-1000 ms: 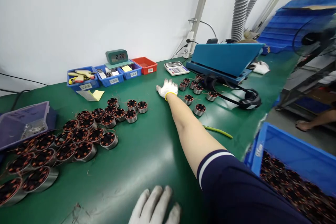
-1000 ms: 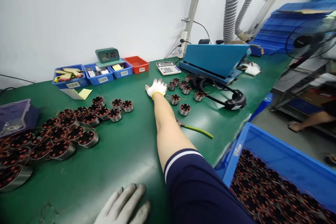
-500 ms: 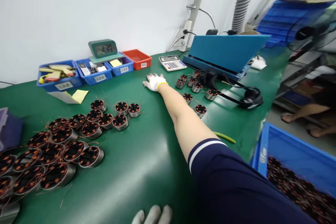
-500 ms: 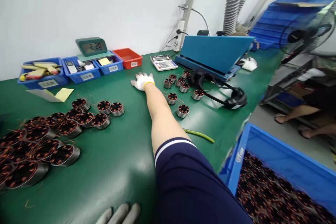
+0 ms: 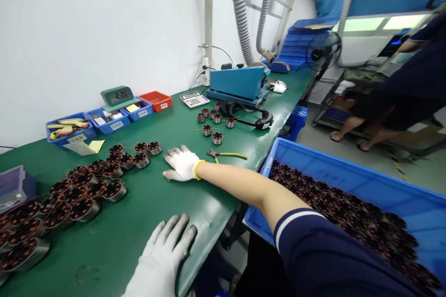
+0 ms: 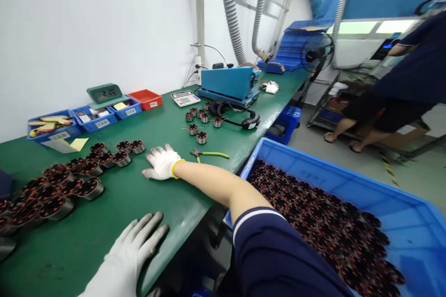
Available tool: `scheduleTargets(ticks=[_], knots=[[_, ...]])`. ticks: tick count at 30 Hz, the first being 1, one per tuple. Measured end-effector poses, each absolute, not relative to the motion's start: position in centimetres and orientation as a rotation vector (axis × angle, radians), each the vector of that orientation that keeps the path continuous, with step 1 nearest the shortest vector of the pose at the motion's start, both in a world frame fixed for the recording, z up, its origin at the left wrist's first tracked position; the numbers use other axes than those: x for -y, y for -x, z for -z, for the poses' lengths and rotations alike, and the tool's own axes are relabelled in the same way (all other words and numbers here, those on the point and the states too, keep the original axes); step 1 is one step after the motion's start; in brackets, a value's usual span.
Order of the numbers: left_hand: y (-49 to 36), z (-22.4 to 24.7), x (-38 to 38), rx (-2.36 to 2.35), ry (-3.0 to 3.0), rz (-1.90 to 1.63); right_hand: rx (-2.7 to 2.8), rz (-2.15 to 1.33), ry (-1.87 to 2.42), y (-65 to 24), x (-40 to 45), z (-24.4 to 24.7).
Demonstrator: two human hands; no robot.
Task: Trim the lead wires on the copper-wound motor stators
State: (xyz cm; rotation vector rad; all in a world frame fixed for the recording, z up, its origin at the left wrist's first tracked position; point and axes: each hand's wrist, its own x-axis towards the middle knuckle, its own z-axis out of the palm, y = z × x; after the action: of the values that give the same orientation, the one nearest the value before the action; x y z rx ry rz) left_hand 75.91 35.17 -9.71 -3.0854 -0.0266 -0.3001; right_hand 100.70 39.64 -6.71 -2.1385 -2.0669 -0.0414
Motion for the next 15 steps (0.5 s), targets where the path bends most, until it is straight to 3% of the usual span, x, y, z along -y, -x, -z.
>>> scheduleTargets(ticks=[4, 7, 10, 15], knots=[[-75.8, 8.9, -34.5, 0.114, 3.070, 0.288, 1.828, 0.119, 2.064, -102.9, -35.3, 4.4], [-75.8, 9.0, -34.6, 0.093, 3.046, 0.302, 1.310, 0.214, 2.324, -107.6, -32.9, 2.6], [-75.9, 9.3, -35.0, -0.009, 3.016, 0.334, 0.959, 0.089, 2.593, -112.4, -31.8, 2.1], [-75.8, 10.4, -35.9, -0.052, 2.808, 0.515, 1.028, -0.322, 2.686, -117.5, -33.0, 2.9]])
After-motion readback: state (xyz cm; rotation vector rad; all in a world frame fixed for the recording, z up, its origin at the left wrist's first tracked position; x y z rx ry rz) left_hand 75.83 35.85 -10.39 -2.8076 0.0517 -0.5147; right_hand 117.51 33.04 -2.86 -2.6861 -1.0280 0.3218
